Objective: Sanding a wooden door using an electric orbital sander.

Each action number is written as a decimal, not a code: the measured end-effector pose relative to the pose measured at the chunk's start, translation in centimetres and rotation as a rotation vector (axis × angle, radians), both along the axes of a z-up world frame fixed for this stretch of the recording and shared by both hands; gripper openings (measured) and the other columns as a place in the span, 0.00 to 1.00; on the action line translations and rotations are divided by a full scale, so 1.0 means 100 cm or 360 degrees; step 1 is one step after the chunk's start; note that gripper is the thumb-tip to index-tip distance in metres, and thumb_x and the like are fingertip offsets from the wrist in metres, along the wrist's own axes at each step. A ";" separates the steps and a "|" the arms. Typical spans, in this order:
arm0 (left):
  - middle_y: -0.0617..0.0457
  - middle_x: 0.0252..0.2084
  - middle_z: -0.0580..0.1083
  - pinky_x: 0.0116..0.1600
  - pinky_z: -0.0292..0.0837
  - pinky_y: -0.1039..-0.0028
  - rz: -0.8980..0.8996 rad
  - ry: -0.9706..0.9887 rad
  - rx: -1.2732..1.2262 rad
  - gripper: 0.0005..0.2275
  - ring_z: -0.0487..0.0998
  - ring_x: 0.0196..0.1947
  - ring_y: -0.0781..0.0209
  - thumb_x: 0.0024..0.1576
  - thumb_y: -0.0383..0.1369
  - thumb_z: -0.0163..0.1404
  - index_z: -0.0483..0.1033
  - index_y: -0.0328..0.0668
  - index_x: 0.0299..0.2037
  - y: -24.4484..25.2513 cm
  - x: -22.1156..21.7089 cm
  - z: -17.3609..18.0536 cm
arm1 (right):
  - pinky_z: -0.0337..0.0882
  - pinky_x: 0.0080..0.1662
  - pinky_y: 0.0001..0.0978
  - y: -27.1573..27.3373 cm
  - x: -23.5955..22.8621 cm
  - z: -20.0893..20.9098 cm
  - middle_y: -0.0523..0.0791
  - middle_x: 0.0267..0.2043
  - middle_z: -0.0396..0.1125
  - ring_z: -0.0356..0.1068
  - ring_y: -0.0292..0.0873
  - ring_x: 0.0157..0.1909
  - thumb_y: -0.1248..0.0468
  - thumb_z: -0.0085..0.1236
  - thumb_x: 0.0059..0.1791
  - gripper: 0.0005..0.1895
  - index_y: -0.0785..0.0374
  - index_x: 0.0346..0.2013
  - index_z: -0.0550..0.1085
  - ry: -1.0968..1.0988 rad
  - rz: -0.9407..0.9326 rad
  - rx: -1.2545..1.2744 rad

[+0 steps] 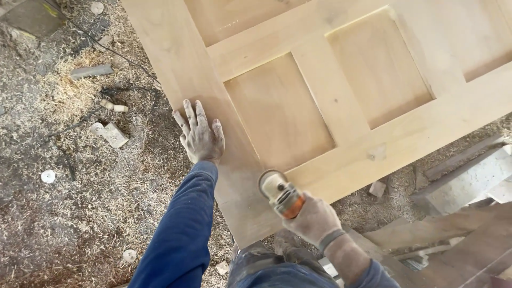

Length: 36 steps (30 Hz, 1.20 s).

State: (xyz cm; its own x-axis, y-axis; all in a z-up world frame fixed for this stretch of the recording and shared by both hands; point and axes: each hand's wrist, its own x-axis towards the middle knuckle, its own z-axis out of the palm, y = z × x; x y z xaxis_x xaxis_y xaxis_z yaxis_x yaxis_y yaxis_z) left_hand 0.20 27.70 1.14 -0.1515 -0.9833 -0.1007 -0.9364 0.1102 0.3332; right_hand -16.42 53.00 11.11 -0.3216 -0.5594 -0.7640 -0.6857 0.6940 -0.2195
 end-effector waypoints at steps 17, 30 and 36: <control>0.50 0.82 0.42 0.69 0.59 0.40 -0.0047 -0.0029 -0.0016 0.32 0.34 0.80 0.37 0.65 0.47 0.42 0.51 0.45 0.78 -0.002 0.001 0.001 | 0.81 0.53 0.35 0.034 -0.123 0.010 0.42 0.45 0.77 0.80 0.38 0.45 0.53 0.73 0.43 0.26 0.55 0.53 0.74 0.0295 -0.0421 0.0162; 0.48 0.83 0.41 0.68 0.61 0.39 -0.0056 -0.0060 -0.0040 0.33 0.34 0.80 0.36 0.64 0.48 0.43 0.50 0.45 0.79 -0.002 0.000 -0.005 | 0.80 0.49 0.42 0.071 -0.180 -0.019 0.47 0.42 0.76 0.78 0.43 0.43 0.54 0.74 0.45 0.23 0.64 0.47 0.77 0.0335 -0.1278 -0.0055; 0.48 0.83 0.42 0.68 0.61 0.37 -0.0069 -0.0049 -0.0031 0.33 0.34 0.80 0.37 0.65 0.48 0.41 0.50 0.45 0.79 -0.003 0.001 -0.005 | 0.84 0.45 0.38 0.033 -0.091 0.003 0.42 0.39 0.75 0.78 0.37 0.38 0.57 0.73 0.43 0.23 0.58 0.49 0.76 0.0011 -0.1076 -0.0042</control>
State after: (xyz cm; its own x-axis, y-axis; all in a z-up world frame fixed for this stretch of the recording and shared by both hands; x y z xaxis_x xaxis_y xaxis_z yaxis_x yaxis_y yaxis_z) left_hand 0.28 27.44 0.69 -0.1913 -0.9777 -0.0867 -0.9403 0.1572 0.3018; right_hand -25.53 56.31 11.38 -0.6122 -0.2520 -0.7494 -0.1042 0.9653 -0.2394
